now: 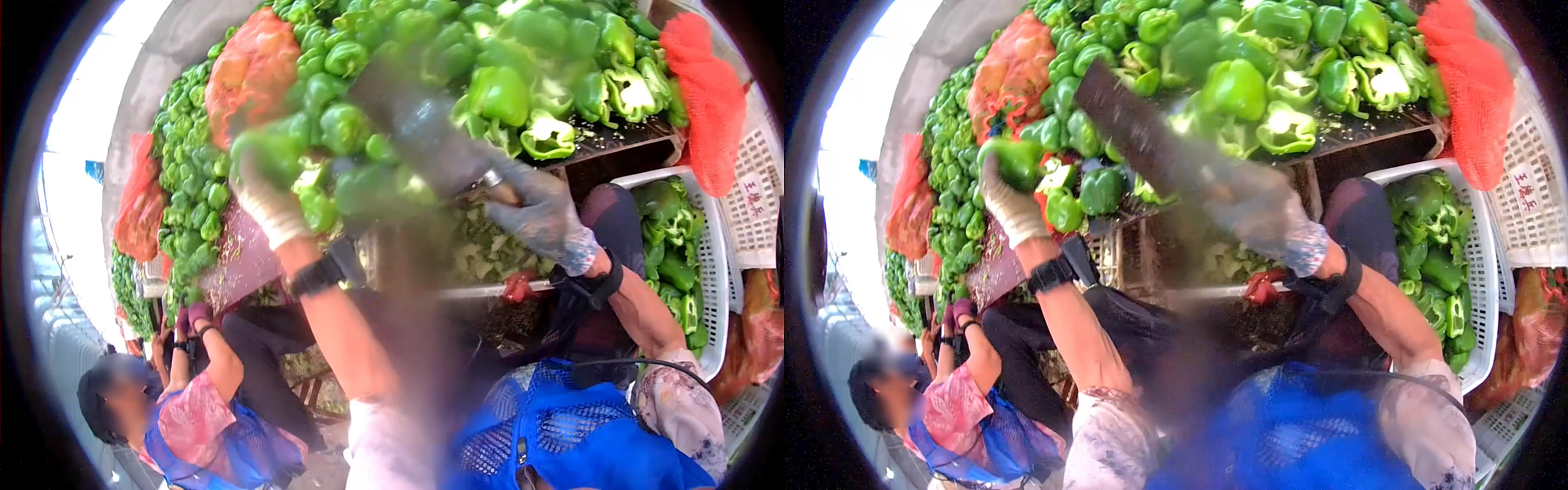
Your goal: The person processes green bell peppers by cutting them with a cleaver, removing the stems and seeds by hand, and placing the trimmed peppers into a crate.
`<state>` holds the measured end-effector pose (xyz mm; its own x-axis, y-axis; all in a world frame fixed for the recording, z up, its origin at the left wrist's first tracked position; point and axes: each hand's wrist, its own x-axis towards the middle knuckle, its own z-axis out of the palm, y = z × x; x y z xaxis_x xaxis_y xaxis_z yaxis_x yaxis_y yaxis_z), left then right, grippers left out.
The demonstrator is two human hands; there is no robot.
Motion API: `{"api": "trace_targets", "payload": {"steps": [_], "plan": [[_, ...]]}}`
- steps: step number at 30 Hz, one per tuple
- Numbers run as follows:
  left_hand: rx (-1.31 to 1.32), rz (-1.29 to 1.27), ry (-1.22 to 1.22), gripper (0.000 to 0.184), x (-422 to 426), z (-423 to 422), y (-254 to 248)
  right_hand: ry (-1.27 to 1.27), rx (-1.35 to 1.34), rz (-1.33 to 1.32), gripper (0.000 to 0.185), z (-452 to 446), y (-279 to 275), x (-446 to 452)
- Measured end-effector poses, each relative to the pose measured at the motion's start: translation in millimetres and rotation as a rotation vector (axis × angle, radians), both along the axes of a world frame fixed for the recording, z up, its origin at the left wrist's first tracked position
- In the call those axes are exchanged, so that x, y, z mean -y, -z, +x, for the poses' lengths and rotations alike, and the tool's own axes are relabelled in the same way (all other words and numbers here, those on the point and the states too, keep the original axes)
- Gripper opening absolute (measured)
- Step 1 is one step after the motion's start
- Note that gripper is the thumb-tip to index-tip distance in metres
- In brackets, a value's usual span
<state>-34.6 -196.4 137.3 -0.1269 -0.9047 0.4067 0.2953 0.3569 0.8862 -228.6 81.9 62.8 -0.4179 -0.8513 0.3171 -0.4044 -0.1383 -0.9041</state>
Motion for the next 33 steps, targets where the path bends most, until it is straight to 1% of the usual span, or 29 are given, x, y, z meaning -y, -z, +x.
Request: {"api": "trace_targets", "payload": {"steps": [1,2,3,4,5,6,7,10,12,13,14,15,16,17,18,19,21,24,25,27,28,29,31,33], "plan": [[-0.031,0.053,-0.082,0.038,-9.2,23.4,4.4,-0.115,-0.215,-0.044,0.056,8.3,3.9,10.3],[-0.065,0.107,-0.162,0.04,-24.5,42.2,6.1,-0.197,-0.375,-0.013,0.051,19.4,10.0,22.4],[-0.032,0.103,-0.247,0.043,-36.8,57.6,11.4,-0.256,-0.513,0.067,0.046,31.7,16.1,33.5],[-0.003,0.098,-0.331,0.045,-47.6,69.3,16.9,-0.302,-0.633,0.203,0.043,40.0,18.4,43.5],[-0.002,0.2,-0.338,0.045,-59.0,76.8,20.7,-0.359,-0.76,0.33,0.041,48.5,19.3,53.6],[-0.006,0.249,-0.332,0.046,-60.2,85.2,31.8,-0.36,-0.809,0.53,0.04,62.7,-9.5,62.4],[0.058,0.239,-0.271,0.047,-60.5,92.6,43.7,-0.356,-0.853,0.731,0.04,72.8,-25.0,67.8],[0.186,0.273,-0.051,0.053,-68.5,82.9,73.8,-0.055,-0.812,0.267,0.046,52.1,17.1,58.3],[0.237,0.373,-0.128,0.059,-82.1,50.5,76.4,0.078,-0.807,0.238,0.05,34.0,24.5,50.7],[0.198,0.34,-0.084,0.06,-78.9,36.0,84.2,0.058,-0.614,0.302,0.053,27.4,23.7,47.7],[0.156,0.303,-0.038,0.061,-77.4,23.0,92.1,0.033,-0.58,0.306,0.054,26.9,18.0,43.3],[0.35,0.249,-0.131,0.06,-85.9,12.7,84.3,0.009,-0.542,0.31,0.054,27.7,11.0,38.0],[0.524,0.192,-0.189,0.057,-58.7,10.8,118.1,-0.012,-0.502,0.307,0.055,29.2,6.5,34.7],[0.644,0.134,-0.243,0.054,-59.5,7.1,115.0,0.032,-0.563,0.199,0.056,36.2,6.4,34.7],[0.769,0.078,-0.294,0.053,-61.9,4.2,113.6,0.107,-0.607,0.203,0.056,41.7,5.1,35.1],[0.782,0.113,-0.245,0.049,-65.3,3.3,113.2,0.181,-0.65,0.212,0.055,50.2,4.1,36.9],[0.797,0.183,-0.148,0.043,-77.6,0.3,98.8,0.182,-0.605,0.211,0.054,67.9,-25.4,32.5],[0.721,0.21,-0.156,0.041,-89.2,-6.4,96.4,0.128,-0.677,0.175,0.052,61.4,-22.5,32.5],[0.711,0.168,-0.165,0.04,-89.3,-6.0,99.4,0.196,-0.724,0.244,0.049,63.0,-24.0,31.9],[0.615,0.219,-0.147,0.038,-98.2,-9.3,94.6,0.266,-0.789,0.013,0.033,60.2,-28.4,31.2],[0.571,0.245,-0.137,0.037,-101.9,-10.0,92.9,0.285,-0.832,-0.04,0.03,59.7,-33.0,28.8],[0.777,0.118,-0.208,0.036,-80.3,-7.1,118.3,0.307,-0.877,-0.093,0.027,59.2,-38.1,26.5],[0.735,0.215,-0.179,0.037,-70.9,-7.9,137.4,0.326,-0.942,-0.249,0.025,58.7,-48.1,22.9],[0.714,0.252,-0.173,0.038,-67.3,-9.9,145.6,0.281,-1.031,-0.159,0.022,62.7,-44.5,27.0]]}}
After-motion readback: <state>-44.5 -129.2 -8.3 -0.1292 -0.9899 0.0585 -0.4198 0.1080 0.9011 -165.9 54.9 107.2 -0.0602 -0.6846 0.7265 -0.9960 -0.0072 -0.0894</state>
